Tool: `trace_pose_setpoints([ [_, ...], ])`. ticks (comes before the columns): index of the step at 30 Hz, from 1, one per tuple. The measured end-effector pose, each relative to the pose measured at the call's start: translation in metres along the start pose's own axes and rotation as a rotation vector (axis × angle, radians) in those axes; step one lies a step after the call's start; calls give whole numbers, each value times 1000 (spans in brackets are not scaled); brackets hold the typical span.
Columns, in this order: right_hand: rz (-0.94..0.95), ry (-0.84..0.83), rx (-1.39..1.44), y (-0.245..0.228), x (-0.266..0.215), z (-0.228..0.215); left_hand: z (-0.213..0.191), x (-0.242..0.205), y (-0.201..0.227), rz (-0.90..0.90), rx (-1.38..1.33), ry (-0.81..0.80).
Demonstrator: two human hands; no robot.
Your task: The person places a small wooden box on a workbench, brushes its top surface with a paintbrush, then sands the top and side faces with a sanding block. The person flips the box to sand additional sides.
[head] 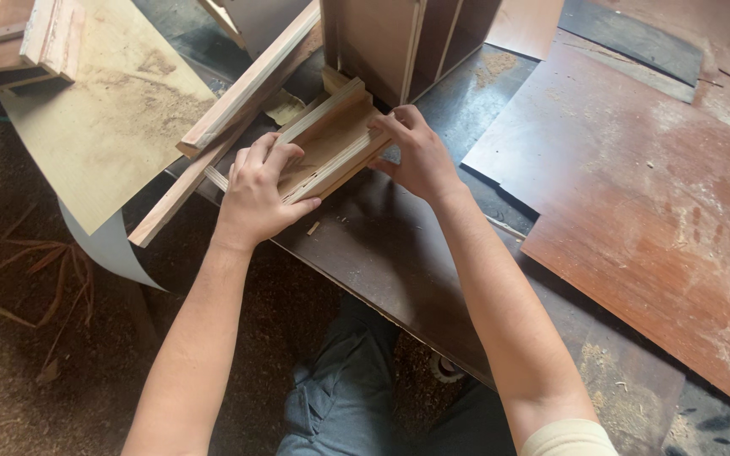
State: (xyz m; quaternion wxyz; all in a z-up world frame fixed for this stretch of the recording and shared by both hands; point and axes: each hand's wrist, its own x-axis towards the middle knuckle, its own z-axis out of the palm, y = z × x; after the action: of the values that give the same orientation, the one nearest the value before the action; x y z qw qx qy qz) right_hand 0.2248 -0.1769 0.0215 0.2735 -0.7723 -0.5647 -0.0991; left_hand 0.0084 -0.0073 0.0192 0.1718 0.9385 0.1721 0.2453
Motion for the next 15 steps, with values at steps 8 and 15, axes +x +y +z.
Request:
trace_pose_setpoints([
  [8,16,79,9,15,-21,-27,-12,25,31,6,-84,-64],
  [15,-37,100,11,19,-39,-48,-36,36,51,128,-175,-64],
])
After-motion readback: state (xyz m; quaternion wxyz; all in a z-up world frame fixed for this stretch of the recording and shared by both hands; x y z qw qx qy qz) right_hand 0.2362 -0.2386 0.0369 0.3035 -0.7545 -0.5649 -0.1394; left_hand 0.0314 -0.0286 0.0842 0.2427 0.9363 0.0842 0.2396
